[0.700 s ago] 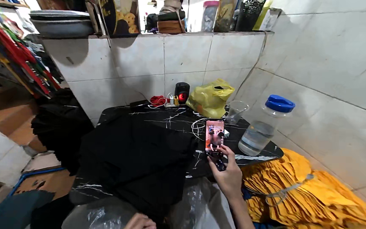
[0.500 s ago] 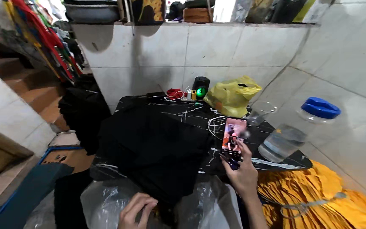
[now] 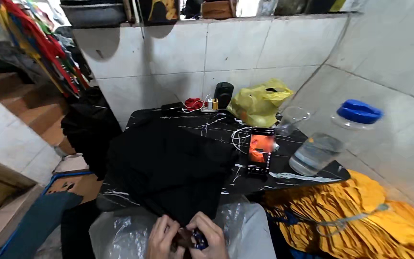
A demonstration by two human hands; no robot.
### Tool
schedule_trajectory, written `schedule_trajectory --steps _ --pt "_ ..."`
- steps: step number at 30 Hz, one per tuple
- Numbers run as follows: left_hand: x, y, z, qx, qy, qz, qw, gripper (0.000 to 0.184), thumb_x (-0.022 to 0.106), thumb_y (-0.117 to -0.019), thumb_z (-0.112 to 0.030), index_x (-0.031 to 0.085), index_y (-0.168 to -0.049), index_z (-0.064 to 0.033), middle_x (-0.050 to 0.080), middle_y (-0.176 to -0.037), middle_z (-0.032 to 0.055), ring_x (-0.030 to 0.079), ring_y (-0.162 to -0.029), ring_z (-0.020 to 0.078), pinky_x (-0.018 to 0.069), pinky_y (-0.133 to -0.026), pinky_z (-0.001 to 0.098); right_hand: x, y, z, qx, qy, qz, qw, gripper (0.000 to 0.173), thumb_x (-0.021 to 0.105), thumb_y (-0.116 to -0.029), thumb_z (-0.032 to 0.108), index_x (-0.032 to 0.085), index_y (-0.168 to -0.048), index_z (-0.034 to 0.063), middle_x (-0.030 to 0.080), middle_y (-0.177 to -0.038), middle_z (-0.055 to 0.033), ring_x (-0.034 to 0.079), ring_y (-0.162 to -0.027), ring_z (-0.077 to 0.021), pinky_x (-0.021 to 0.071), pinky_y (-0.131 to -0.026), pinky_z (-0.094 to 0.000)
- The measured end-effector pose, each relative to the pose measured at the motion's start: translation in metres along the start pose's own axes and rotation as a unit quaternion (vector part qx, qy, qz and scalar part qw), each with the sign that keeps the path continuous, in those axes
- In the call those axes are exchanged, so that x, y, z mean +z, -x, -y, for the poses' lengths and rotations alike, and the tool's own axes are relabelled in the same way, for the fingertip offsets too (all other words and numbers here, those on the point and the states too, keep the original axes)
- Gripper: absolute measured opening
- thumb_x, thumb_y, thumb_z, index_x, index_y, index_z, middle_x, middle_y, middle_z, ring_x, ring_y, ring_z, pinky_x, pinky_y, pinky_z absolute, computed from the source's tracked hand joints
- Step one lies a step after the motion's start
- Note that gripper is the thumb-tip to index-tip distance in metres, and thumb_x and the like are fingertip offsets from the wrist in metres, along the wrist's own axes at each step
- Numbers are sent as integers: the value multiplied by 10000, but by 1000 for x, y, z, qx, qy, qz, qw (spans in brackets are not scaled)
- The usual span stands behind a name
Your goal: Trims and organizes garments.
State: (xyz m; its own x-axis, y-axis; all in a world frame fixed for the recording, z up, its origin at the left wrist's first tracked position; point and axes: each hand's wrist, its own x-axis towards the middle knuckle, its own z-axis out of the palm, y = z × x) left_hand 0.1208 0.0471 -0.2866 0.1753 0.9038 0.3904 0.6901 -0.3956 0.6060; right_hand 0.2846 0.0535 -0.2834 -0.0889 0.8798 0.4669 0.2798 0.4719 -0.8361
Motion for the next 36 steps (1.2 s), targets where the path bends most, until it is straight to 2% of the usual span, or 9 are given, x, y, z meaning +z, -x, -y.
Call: schedule_trajectory --steps 4,6,9,13,17,21,28,33,36 --pt "-2 -34 -17 23 -4 -74 997 227 644 -962 -181 711 -817 -21 696 -716 72 692 -657 164 589 -617 360 -20 -10 -2 -9 -82 -40 996 120 771 -872 39 703 -946 -25 700 -904 -104 668 -774 -111 586 -677 -239" --pt "-8 -72 -11 50 48 -167 983 282 664 -988 -194 703 -1156 29 749 -1064 108 733 -952 148 619 -849 331 -43 -20 -16 10 -22 -102 995 105 736 -929 110 717 -985 23 712 -913 -47 667 -768 -71 588 -666 -223" --pt "-6 -126 29 39 -27 -80 996 644 538 -1046 -427 339 -1614 -196 400 -1633 -5 503 -1417 202 472 -1129 475 -75 -29 -42 49 72 -167 982 154 680 -944 117 725 -1075 50 735 -1007 -21 702 -909 -71 609 -780 -245" --pt "2 -135 48 101 -104 -84 986 457 502 -1047 -421 601 -1455 -241 442 -1601 93 352 -1506 368 282 -1227 599 -91 -23 -56 61 135 -182 972 207 700 -929 134 727 -1119 57 739 -1072 -25 711 -967 -68 614 -835 -241" --pt "-17 -86 24 154 9 -91 984 192 716 -958 -288 787 -1018 -120 728 -1140 83 641 -1174 227 510 -1042 388 -72 -4 -52 89 93 -133 983 188 714 -918 91 740 -1098 43 747 -1065 -48 717 -978 -99 612 -854 -287" --pt "-34 -59 54 118 -9 170 978 490 772 -885 -442 711 -1300 -189 615 -1389 136 512 -1336 384 418 -1087 589 -31 2 -45 120 73 -56 989 325 762 -938 304 723 -1155 65 730 -1034 -67 699 -901 -132 603 -812 -330" --pt "-42 -40 64 170 123 26 977 91 733 -945 -148 792 -954 -80 776 -987 49 703 -1024 161 538 -988 352 -2 -2 -43 147 50 -57 986 256 749 -837 61 705 -1087 24 704 -959 -112 679 -821 -185 586 -746 -354" --pt "-54 -50 67 121 57 113 985 373 688 -983 -341 726 -1271 -108 686 -1312 112 614 -1257 260 481 -1092 447 -11 2 -49 157 46 -34 986 325 735 -835 52 712 -1159 73 714 -990 -83 674 -817 -181 582 -748 -383" --pt "-49 -58 77 131 -42 95 986 248 635 -1016 -306 771 -1195 -203 669 -1306 114 593 -1245 297 468 -1049 497 -11 1 -51 177 71 -9 982 393 724 -830 60 694 -1216 124 713 -964 -68 680 -812 -204 582 -746 -437"
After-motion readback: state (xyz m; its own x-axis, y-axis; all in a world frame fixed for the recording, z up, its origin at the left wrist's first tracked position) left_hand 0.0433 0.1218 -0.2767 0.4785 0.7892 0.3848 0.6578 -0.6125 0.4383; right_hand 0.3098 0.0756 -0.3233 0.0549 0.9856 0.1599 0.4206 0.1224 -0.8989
